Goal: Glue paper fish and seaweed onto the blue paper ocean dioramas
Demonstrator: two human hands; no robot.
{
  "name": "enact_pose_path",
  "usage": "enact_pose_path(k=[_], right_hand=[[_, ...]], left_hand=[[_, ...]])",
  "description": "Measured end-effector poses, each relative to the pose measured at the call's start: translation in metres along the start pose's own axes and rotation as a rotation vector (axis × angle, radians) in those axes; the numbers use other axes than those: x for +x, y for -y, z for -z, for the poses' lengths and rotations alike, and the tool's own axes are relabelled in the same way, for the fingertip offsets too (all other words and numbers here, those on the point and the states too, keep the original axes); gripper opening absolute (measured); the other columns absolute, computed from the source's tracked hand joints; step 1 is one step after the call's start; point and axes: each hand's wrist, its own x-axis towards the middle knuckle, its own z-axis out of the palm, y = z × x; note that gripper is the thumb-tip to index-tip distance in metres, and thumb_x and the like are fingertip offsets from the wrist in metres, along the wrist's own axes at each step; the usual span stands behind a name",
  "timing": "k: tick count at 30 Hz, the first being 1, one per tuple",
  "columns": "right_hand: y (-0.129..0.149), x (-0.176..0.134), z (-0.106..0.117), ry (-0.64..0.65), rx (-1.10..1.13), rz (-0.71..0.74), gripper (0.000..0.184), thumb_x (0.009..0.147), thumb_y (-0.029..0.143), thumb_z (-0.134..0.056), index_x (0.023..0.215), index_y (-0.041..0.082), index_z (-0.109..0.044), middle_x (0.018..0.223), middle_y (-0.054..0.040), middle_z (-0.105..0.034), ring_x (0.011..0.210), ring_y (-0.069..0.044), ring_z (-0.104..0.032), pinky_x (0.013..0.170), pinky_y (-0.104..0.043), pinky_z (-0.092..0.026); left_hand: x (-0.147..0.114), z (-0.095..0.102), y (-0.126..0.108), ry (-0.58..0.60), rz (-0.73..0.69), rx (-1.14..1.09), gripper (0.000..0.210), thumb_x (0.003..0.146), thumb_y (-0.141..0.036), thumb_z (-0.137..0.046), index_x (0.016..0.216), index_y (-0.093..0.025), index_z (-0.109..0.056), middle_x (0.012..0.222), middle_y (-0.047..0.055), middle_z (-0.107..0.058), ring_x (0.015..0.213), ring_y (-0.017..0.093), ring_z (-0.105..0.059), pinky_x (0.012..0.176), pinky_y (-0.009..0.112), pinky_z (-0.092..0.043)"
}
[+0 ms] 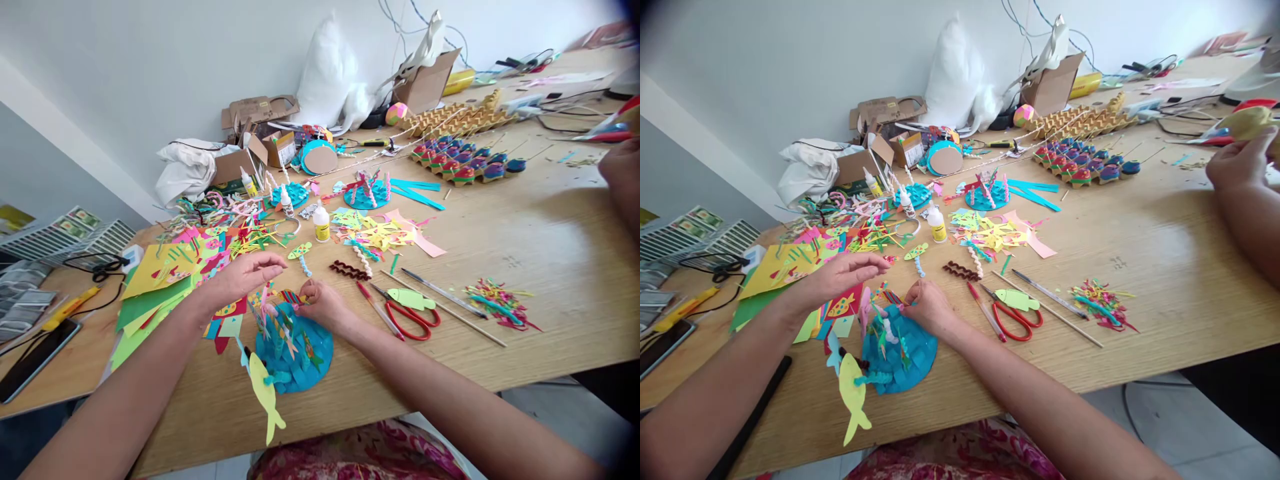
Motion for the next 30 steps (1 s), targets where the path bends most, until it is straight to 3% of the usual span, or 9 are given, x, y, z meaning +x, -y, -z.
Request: enact_pose_path(k=[7, 12, 17, 21, 30], right_hand=[[-0.001, -0.001, -0.002, 0.005, -0.006, -0.038, 0.012, 0.062, 0.027, -0.067, 0.061, 0.017, -0.059, 0.073, -0.0002, -0.058, 0.071, -0.013, -0.052, 0.061, -0.023, -0.035], [0.000, -0.002, -0.004, 0.003, -0.024, -0.034, 0.012, 0.061, 0.026, -0.068, 0.060, 0.017, -0.060, 0.073, -0.0005, -0.058, 0.071, -0.014, -0.052, 0.062, -0.023, -0.035], [0.002, -0.003, -0.003, 0.003, -0.061, -0.026, 0.012, 0.063, 0.026, -0.067, 0.059, 0.017, -0.060, 0.071, -0.0003, -0.058, 0.069, -0.013, -0.051, 0.061, -0.022, -0.035], [0.006, -0.005, -0.001, 0.019, -0.104, -0.036, 0.011, 0.065, 0.026, -0.066, 0.062, 0.017, -0.060, 0.076, -0.0015, -0.059, 0.071, -0.013, -0.051, 0.063, -0.022, -0.035], [0.008, -0.006, 0.000, 0.048, -0.151, -0.030, 0.011, 0.067, 0.025, -0.064, 0.061, 0.017, -0.060, 0.079, -0.0025, -0.061, 0.075, -0.014, -0.051, 0.064, -0.023, -0.035]], left_hand=[[0.001, -0.010, -0.017, 0.104, -0.127, 0.291, 0.028, 0.075, -0.036, -0.053, 0.099, -0.023, -0.059, 0.106, 0.002, -0.059, 0.100, 0.019, -0.051, 0.085, 0.028, -0.037], [0.000, -0.011, -0.017, 0.170, -0.144, 0.344, 0.028, 0.073, -0.022, -0.053, 0.101, -0.024, -0.059, 0.108, 0.000, -0.058, 0.099, 0.017, -0.051, 0.085, 0.025, -0.036], [-0.001, -0.011, -0.018, 0.168, -0.148, 0.315, 0.023, 0.078, -0.024, -0.047, 0.096, -0.023, -0.061, 0.099, 0.000, -0.061, 0.094, 0.016, -0.054, 0.081, 0.024, -0.038], [-0.007, -0.005, -0.018, 0.082, -0.117, 0.280, 0.024, 0.080, -0.025, -0.043, 0.095, -0.022, -0.061, 0.101, 0.000, -0.061, 0.095, 0.016, -0.054, 0.083, 0.024, -0.038], [-0.039, 0.001, -0.004, -0.232, 0.041, 0.162, 0.022, 0.077, -0.032, -0.046, 0.089, -0.020, -0.061, 0.095, 0.002, -0.062, 0.090, 0.017, -0.055, 0.079, 0.026, -0.042]])
